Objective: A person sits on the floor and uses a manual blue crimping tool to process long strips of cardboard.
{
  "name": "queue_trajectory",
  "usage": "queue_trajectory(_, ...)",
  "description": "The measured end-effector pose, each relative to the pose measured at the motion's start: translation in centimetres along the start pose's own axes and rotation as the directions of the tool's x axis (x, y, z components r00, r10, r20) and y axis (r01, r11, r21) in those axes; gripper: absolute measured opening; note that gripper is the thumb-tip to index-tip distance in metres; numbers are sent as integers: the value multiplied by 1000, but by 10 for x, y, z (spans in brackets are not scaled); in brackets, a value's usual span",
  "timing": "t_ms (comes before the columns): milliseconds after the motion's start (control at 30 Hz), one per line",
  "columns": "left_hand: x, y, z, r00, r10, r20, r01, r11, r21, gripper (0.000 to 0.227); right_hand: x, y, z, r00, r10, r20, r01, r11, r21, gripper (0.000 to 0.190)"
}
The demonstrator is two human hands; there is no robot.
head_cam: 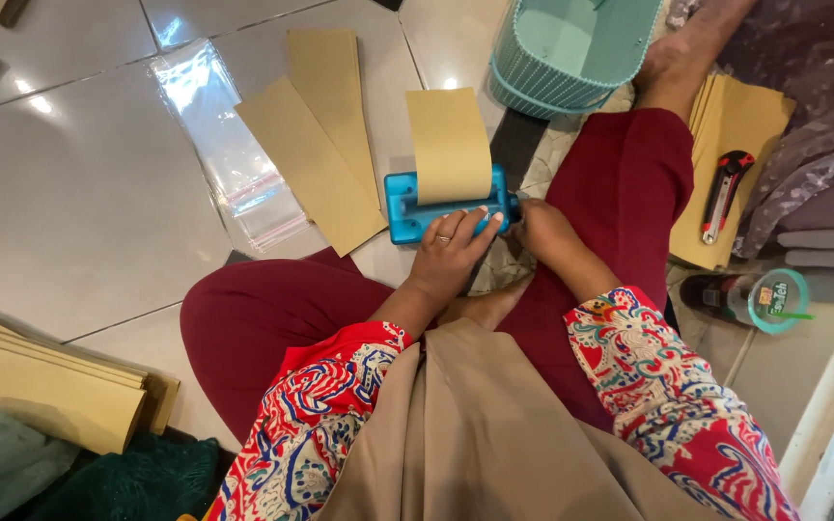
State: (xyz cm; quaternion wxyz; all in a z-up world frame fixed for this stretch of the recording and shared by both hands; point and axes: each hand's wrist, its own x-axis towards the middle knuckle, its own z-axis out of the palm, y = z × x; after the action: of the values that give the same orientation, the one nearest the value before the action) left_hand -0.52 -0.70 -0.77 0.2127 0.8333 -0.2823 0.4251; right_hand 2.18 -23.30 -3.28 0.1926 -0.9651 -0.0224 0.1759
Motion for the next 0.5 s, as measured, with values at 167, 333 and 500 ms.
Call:
queue_trajectory(167,0,0,-3,1000,7,7,-7,1000,6,30,-36,-24,-26,996,-21,90,28,997,-77,37)
queue_trajectory(333,-4,0,1,1000,2,14,-2,1000,-1,32,-58,-36,-50,990,-16,140,20,999,-27,32)
queue_trajectory(500,-4,-1,1,1000,8,1,-8,1000,-8,28,-70,-33,-69,982,36,183,-69,982,178,34)
